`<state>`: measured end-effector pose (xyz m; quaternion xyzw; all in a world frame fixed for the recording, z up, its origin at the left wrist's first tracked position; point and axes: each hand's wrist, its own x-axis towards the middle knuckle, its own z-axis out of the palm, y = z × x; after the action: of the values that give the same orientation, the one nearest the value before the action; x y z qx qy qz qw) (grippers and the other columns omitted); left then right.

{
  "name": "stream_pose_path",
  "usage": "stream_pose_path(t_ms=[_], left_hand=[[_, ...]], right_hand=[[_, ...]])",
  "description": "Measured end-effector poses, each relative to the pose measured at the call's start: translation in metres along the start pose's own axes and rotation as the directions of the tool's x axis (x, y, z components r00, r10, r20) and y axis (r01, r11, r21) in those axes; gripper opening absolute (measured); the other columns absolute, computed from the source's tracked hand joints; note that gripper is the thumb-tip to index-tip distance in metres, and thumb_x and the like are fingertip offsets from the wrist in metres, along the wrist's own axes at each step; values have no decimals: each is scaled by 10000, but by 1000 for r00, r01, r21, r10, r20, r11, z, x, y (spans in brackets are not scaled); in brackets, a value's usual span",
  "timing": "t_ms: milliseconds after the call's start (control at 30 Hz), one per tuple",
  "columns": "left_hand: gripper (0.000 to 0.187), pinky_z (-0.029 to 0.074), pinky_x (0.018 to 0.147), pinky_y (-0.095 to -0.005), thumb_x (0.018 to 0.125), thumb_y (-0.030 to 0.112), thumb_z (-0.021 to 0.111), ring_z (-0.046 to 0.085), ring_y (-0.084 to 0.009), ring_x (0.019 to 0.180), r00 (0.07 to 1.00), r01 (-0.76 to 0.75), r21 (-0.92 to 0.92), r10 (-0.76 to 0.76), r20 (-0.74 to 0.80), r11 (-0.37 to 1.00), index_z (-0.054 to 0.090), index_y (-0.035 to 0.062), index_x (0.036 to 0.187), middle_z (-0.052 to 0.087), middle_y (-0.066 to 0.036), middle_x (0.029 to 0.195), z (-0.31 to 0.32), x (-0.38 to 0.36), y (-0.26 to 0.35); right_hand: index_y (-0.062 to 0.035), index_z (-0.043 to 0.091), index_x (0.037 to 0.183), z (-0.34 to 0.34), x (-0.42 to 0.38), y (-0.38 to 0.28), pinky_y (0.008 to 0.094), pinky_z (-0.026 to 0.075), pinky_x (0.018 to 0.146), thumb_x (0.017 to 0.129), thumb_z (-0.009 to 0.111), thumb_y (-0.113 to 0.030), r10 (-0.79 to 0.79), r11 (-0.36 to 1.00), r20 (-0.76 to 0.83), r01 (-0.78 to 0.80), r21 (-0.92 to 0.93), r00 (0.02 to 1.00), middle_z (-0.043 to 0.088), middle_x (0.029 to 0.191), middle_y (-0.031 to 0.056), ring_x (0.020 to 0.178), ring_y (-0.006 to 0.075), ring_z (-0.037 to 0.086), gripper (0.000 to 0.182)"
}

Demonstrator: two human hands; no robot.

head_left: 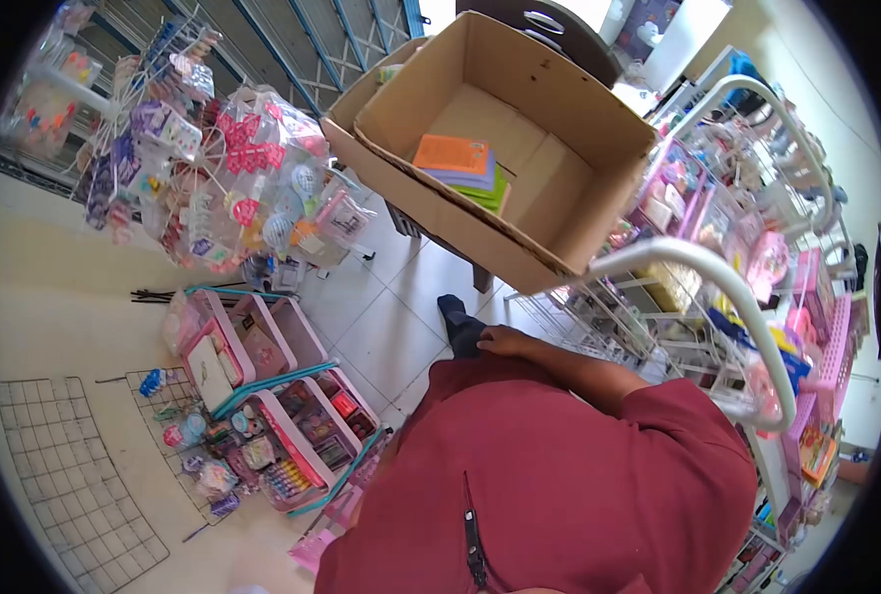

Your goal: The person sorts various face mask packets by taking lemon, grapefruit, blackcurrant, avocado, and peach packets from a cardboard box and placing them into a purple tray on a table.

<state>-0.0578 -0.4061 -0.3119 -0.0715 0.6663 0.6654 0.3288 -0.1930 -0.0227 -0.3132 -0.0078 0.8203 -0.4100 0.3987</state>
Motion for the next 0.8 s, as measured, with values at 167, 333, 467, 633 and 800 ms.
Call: stream_pose_path(t_ms=[167,333,467,633,800], left_hand=[[531,447,1063,-474,1022,471,495,583,-449,1224,979,43,774,-181,94,632,606,61,1341,638,-267,1291,-23,133,163],[353,492,912,-475,867,234,719,644,-391,1082,817,-543,767,427,387,343,647,43,1155,672,-201,1145,37,163,456],[393,426,1038,-471,881,230,729,586,-287,1211,300,-680,709,810,504,-189,634,85,1234,636,-110,1251,66,180,518],[504,299,1153,-481,866,222,749,518,-282,1273,443,-743,642,579,685,-191,592,116,1333,559,-77,1371,41,208,506],[587,275,1157,-467,845,256,763,487,-253,1292,431,-778,607,566,703,-161,560,128,1380,560,-59,1361,37,211,505]], right_hand=[[6,602,1298,-102,-17,-170,360,471,1022,1057,551,-397,-446,857,47,412,308,894,666,1247,136,1183,235,609,472],[24,617,1227,-213,-117,-334,362,526,920,1040,572,-173,-866,259,-169,711,654,471,707,1133,186,1046,246,677,275],[3,594,1080,-276,-112,-371,318,502,638,1000,550,-132,-496,60,-865,997,45,69,624,777,124,675,182,601,163],[-21,625,1194,-349,17,-298,369,529,748,987,608,-270,-284,788,-899,615,-20,334,688,985,160,857,250,661,325],[-81,614,1318,-261,113,-162,488,504,1014,901,687,-488,-496,641,-580,-178,-746,646,499,1491,202,1336,371,523,588]])
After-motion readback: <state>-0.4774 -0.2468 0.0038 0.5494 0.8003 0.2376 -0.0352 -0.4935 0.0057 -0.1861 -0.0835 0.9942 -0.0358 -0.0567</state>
